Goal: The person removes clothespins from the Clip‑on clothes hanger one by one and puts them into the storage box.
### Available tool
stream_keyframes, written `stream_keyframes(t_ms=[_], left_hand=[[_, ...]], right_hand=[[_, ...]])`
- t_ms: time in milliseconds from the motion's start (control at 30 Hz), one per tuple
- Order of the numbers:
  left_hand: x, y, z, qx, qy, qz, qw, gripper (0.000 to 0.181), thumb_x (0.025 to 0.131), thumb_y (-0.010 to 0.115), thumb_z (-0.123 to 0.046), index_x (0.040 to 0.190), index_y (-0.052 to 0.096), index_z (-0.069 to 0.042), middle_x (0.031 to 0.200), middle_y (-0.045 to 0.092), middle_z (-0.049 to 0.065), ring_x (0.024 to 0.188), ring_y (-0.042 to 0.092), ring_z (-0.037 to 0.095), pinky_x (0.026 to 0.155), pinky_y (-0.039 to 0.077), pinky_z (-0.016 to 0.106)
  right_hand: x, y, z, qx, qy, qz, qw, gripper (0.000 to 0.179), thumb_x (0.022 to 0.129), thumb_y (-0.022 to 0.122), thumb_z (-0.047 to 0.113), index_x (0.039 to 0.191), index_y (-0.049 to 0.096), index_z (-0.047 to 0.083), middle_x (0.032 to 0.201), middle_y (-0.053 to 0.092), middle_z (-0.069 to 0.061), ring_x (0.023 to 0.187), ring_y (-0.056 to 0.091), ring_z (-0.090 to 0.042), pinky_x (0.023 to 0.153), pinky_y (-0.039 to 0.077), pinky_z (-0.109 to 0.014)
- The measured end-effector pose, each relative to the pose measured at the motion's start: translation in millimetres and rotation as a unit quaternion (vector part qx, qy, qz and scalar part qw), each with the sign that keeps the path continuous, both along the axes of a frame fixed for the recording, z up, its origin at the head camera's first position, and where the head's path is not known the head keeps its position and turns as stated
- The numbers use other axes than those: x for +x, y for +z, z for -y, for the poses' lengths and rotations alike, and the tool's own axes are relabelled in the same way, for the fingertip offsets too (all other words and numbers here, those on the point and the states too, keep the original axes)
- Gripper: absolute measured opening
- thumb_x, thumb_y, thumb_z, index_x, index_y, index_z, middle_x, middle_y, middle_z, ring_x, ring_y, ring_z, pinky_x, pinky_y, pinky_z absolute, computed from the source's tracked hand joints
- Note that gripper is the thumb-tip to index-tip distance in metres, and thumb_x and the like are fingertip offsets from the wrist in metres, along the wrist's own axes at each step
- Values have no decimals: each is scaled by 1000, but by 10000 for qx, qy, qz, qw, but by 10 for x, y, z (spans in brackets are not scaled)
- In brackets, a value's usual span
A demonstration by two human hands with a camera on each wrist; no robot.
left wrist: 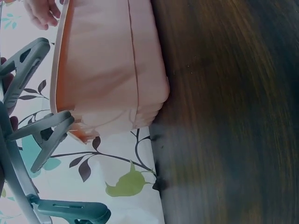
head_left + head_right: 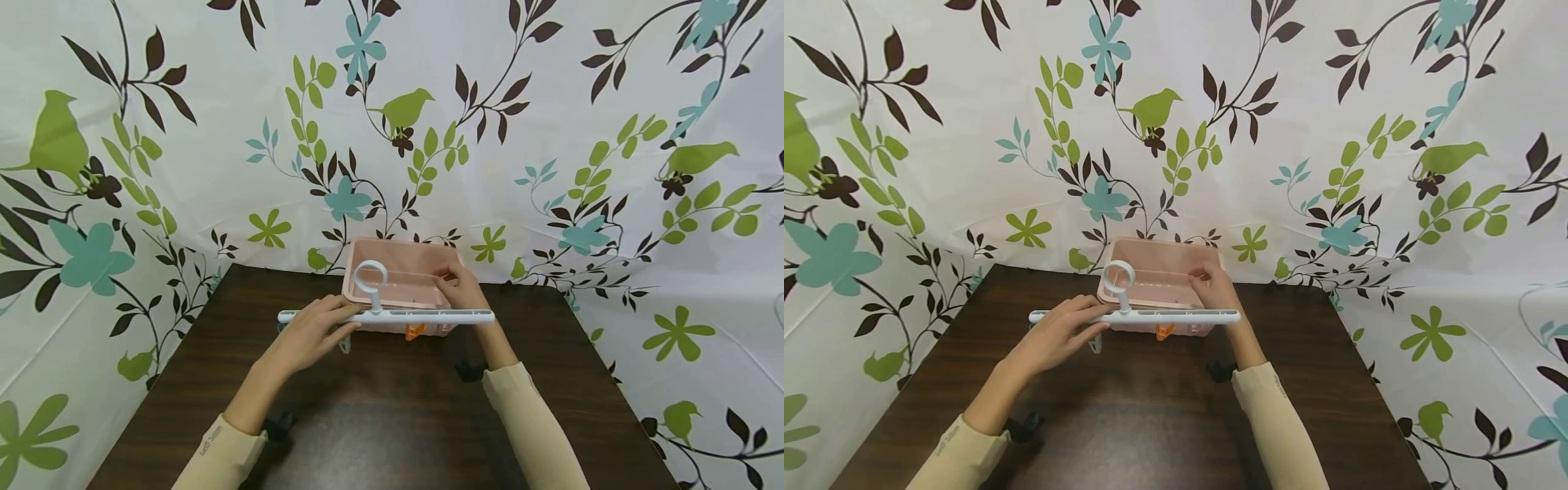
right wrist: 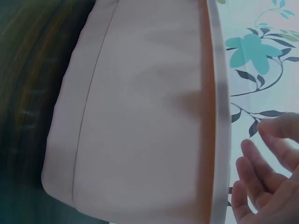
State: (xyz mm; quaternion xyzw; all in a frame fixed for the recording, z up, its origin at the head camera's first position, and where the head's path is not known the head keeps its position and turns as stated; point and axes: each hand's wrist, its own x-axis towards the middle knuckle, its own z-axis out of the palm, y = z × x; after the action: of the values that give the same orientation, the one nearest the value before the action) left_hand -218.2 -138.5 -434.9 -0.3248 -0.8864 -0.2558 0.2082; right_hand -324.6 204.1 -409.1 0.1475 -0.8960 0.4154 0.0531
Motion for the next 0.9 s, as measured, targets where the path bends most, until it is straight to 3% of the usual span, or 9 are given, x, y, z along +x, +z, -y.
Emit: stream_keyframes(t_ms=[267, 367, 500, 600, 733, 800, 900], left_hand=[[3, 27, 5, 5, 35, -119, 9999, 36, 103, 75, -29, 139, 73, -23, 124, 72, 1, 100, 65, 17, 84, 54, 42], [6, 51, 11, 76, 88, -188, 9998, 35, 103, 76, -27, 137, 74, -21, 121, 72, 1, 100, 65, 18, 84, 54, 42], [16, 66, 10, 134, 122, -88, 9998, 35, 103, 76, -28, 137, 73, -21, 122, 71, 0, 100, 64, 17, 84, 54, 42], [17, 59, 5, 106, 115, -2, 9999, 35, 104, 74, -29, 139, 72, -22, 124, 71, -1, 103, 64, 16, 86, 54, 42], [5, 50, 1, 92, 117, -51, 9999, 35, 105, 73, -30, 139, 71, -22, 123, 70, -1, 104, 64, 17, 88, 54, 43], [-3, 50, 1, 112, 128, -116, 9998, 35, 104, 74, -29, 139, 71, -22, 122, 70, -1, 103, 64, 18, 88, 54, 44], [-12, 52, -1, 150, 145, -155, 9997, 36, 103, 76, -27, 138, 71, -22, 122, 70, -1, 101, 64, 17, 86, 53, 44]], right_hand=[[237, -11, 1, -503, 528, -325, 9968, 25, 109, 64, 19, 121, 73, -1, 115, 74, -20, 95, 66, -20, 81, 54, -28], [346, 0, -18, -1122, 661, -174, 9913, 26, 110, 62, 15, 120, 71, -7, 112, 71, -25, 81, 70, -14, 69, 59, -26], [467, -14, -71, -2023, 884, 113, 9753, 28, 111, 59, 12, 119, 67, -14, 108, 66, -35, 65, 74, -12, 59, 63, -33], [528, -39, -121, -2316, 1131, 29, 9662, 29, 112, 57, 12, 120, 65, -15, 106, 70, -30, 70, 76, -11, 63, 64, -33], [603, -73, -179, -2454, 1428, -73, 9588, 34, 115, 52, 16, 124, 64, -14, 98, 76, -7, 78, 77, -13, 75, 63, -31], [640, -90, -199, -2545, 1435, 57, 9564, 34, 115, 52, 21, 124, 67, -8, 95, 78, 0, 82, 77, -14, 81, 61, -32], [684, -125, -221, -2834, 1396, 309, 9483, 28, 113, 55, 23, 111, 74, 3, 93, 79, 3, 89, 77, -13, 86, 60, -33]])
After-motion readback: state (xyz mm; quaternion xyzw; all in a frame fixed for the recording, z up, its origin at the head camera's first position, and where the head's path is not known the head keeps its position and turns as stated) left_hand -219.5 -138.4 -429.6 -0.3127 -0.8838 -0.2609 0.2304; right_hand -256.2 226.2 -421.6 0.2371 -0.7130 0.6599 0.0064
